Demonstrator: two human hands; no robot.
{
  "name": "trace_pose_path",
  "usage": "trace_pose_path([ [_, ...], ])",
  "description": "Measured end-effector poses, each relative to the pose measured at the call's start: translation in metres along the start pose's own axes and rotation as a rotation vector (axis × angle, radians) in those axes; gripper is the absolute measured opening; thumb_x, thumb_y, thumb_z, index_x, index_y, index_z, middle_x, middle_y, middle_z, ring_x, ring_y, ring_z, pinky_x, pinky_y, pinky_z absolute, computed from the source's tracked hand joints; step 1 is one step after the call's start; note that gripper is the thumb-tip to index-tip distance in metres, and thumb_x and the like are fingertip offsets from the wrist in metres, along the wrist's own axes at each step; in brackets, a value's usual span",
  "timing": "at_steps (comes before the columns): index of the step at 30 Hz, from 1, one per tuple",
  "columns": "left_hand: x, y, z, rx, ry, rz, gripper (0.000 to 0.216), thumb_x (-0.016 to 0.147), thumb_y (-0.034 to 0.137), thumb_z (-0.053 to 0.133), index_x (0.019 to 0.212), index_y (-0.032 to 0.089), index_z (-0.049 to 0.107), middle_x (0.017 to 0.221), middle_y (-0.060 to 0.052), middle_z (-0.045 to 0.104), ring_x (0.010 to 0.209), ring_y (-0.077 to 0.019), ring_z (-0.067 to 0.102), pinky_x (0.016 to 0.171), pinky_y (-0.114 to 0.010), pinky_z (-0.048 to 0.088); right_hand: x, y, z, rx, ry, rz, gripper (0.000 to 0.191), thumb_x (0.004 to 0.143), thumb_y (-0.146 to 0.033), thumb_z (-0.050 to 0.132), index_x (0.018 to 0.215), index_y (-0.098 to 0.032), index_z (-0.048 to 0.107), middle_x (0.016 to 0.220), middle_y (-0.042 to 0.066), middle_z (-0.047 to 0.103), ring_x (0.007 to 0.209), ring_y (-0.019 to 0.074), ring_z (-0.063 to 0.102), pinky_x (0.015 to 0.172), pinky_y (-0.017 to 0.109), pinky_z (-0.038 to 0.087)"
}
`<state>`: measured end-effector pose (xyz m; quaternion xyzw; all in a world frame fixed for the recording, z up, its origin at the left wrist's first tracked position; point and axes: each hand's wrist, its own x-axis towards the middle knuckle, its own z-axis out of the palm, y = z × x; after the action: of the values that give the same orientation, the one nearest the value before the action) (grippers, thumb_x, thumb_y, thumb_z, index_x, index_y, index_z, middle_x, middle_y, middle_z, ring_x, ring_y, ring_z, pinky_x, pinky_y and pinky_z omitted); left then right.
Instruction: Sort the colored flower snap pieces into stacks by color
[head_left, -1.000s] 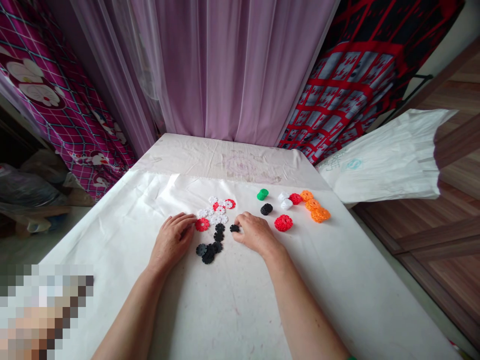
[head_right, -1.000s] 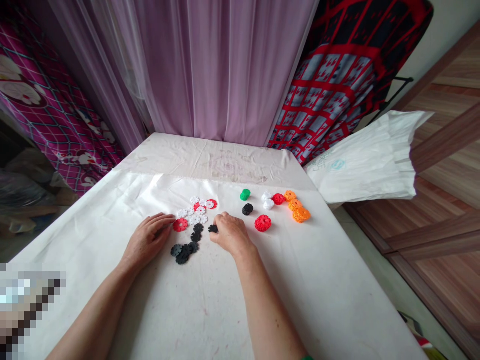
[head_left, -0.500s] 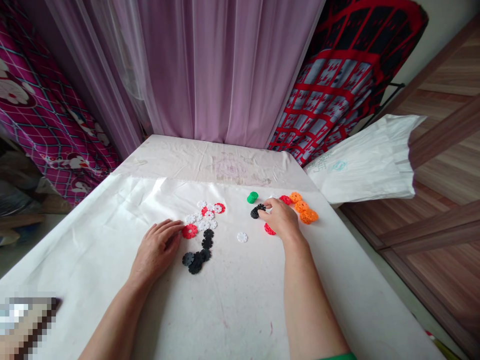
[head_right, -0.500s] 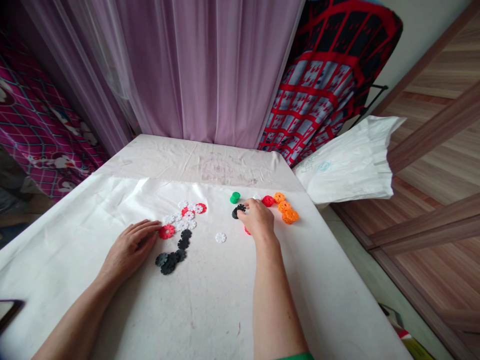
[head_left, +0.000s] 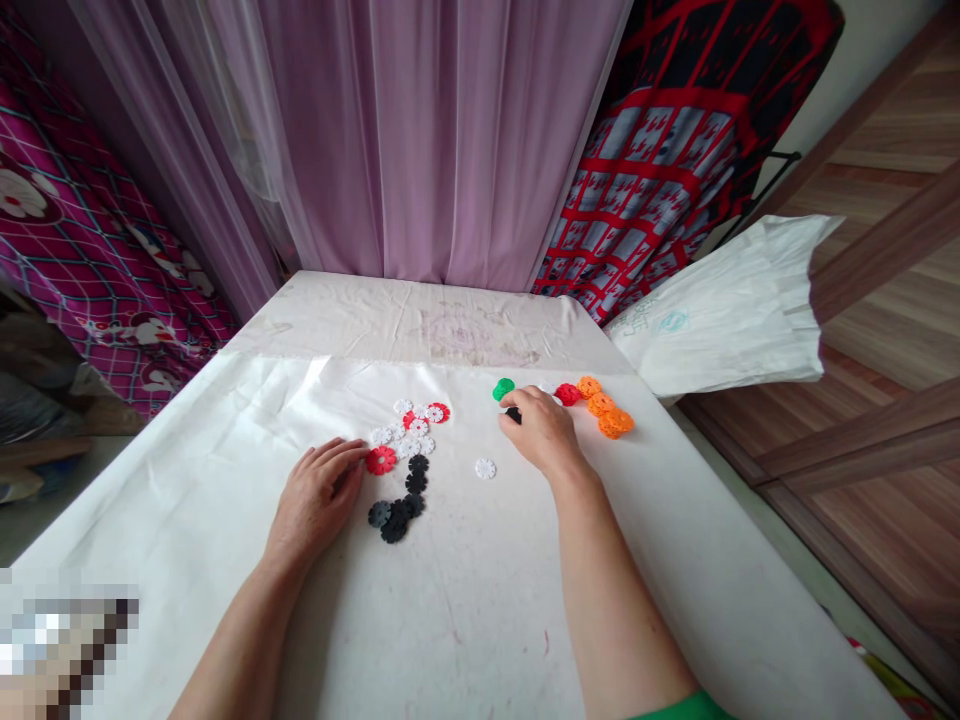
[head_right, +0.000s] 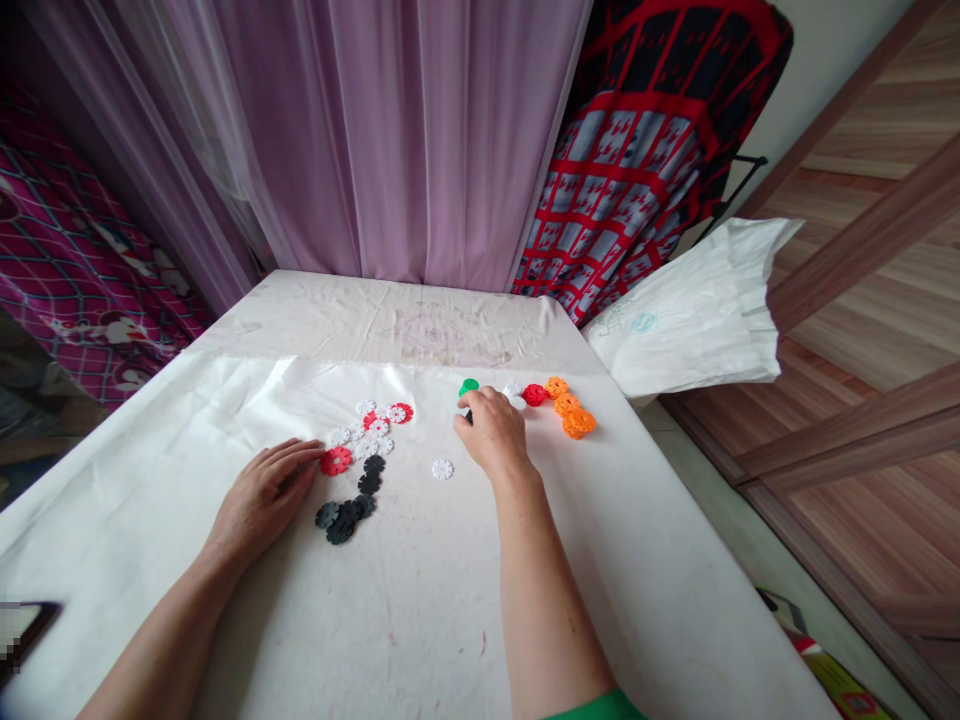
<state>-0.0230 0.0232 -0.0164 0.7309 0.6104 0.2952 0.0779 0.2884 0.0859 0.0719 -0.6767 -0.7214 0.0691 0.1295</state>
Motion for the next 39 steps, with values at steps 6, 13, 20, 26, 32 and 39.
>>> trace_pose_path([
  [6, 0.0, 0.001, 0.001, 0.002, 0.014, 0.02, 0.04, 0.097, 0.041, 0.041, 0.112, 0.026, 0.075, 0.122, -0.007, 0.076, 0.123, -0.0285, 0.063, 0.108, -0.051, 0.047, -0.02, -0.058, 0.02, 0.128, -0.292, -0.381, 0.031, 0.093, -0.015, 0.056, 0.113, -0.03, 0.073, 0.117, 0.0, 0.069, 0.106, 0.0161, 0.063, 0.088, 0.026, 0.044],
  [13, 0.0, 0.006, -0.001, -0.006, 0.01, 0.007, 0.039, 0.096, 0.039, 0.041, 0.11, 0.026, 0.075, 0.121, -0.008, 0.076, 0.122, -0.0292, 0.064, 0.107, -0.051, 0.048, -0.032, -0.071, 0.033, 0.016, -0.407, -0.45, 0.03, 0.095, -0.023, 0.058, 0.12, -0.033, 0.07, 0.12, 0.003, 0.062, 0.106, 0.0178, 0.062, 0.083, 0.027, 0.043],
  [20, 0.001, 0.006, -0.003, -0.004, 0.004, 0.012, 0.039, 0.096, 0.037, 0.041, 0.111, 0.025, 0.075, 0.121, -0.008, 0.076, 0.122, -0.0288, 0.063, 0.107, -0.051, 0.047, -0.024, -0.042, 0.03, 0.072, -0.451, -0.319, 0.033, 0.089, -0.019, 0.062, 0.119, -0.031, 0.068, 0.118, 0.001, 0.065, 0.105, 0.0179, 0.064, 0.086, 0.027, 0.04],
  [26, 0.0, 0.005, -0.002, 0.001, -0.001, 0.009, 0.038, 0.095, 0.037, 0.042, 0.113, 0.026, 0.074, 0.123, -0.007, 0.075, 0.123, -0.0286, 0.062, 0.108, -0.051, 0.046, -0.025, -0.043, 0.034, 0.092, -0.412, -0.366, 0.037, 0.092, -0.02, 0.059, 0.125, -0.034, 0.069, 0.118, 0.001, 0.065, 0.105, 0.0174, 0.064, 0.087, 0.026, 0.04],
  [32, 0.001, 0.006, -0.002, -0.009, 0.003, 0.026, 0.037, 0.095, 0.035, 0.042, 0.111, 0.026, 0.075, 0.122, -0.007, 0.075, 0.121, -0.0275, 0.064, 0.106, -0.049, 0.048, -0.03, -0.052, 0.03, 0.097, -0.438, -0.401, 0.038, 0.092, -0.024, 0.061, 0.128, -0.034, 0.067, 0.116, 0.001, 0.066, 0.102, 0.0173, 0.065, 0.084, 0.026, 0.041],
  [39, 0.002, 0.007, -0.004, -0.026, -0.005, 0.023, 0.038, 0.094, 0.036, 0.042, 0.111, 0.025, 0.075, 0.121, -0.007, 0.076, 0.121, -0.0284, 0.064, 0.105, -0.051, 0.049, -0.038, -0.071, 0.029, 0.01, -0.479, -0.385, 0.024, 0.089, -0.028, 0.065, 0.112, -0.025, 0.069, 0.114, 0.003, 0.07, 0.103, 0.0198, 0.066, 0.08, 0.028, 0.041],
])
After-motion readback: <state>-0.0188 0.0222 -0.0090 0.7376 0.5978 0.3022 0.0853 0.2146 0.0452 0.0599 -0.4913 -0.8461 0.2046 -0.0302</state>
